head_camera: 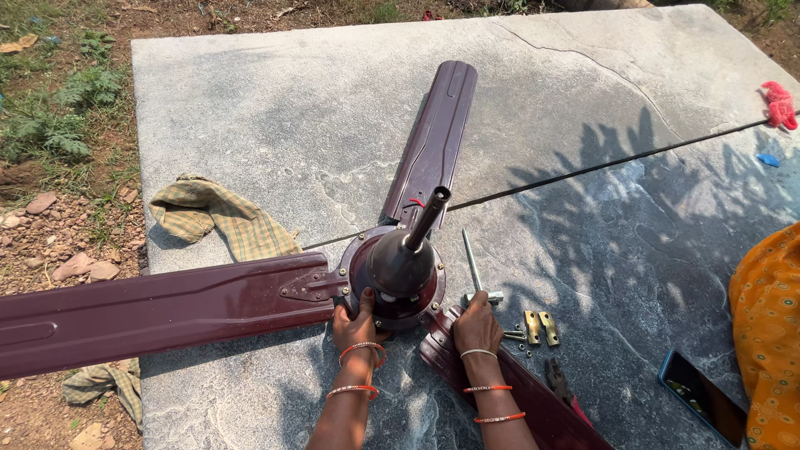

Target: The person attaches maroon fan blades to the motor hub of a ceiling fan lying on a stone slab, aligning each blade and tightening screws by hand and with a small tool, working around the hub blade by blade.

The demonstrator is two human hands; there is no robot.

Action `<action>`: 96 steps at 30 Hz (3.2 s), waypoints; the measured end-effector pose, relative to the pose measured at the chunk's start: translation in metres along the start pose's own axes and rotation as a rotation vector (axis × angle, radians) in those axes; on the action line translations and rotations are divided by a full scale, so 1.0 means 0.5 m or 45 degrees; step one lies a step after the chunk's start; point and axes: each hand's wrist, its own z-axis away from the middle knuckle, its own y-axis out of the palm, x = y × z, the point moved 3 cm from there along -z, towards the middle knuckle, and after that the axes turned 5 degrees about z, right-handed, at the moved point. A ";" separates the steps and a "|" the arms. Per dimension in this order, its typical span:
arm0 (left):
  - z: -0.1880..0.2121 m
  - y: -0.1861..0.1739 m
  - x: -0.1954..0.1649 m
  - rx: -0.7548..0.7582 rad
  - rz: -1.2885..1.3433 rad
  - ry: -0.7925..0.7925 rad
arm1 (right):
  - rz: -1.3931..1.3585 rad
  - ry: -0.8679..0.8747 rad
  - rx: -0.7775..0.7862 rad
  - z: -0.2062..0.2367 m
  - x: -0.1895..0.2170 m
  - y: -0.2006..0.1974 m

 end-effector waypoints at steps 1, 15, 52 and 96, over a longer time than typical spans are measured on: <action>0.003 0.000 -0.002 -0.001 0.015 0.005 | 0.004 -0.003 -0.010 0.000 0.000 -0.001; 0.008 0.003 0.008 -0.062 -0.022 0.041 | 0.010 0.008 -0.015 -0.003 0.000 -0.002; 0.098 0.050 -0.041 0.127 -1.310 0.803 | -0.500 -1.076 -0.004 0.057 0.076 -0.101; 0.094 0.081 -0.039 0.272 -1.666 0.522 | 0.018 -1.581 -0.026 0.034 0.101 -0.147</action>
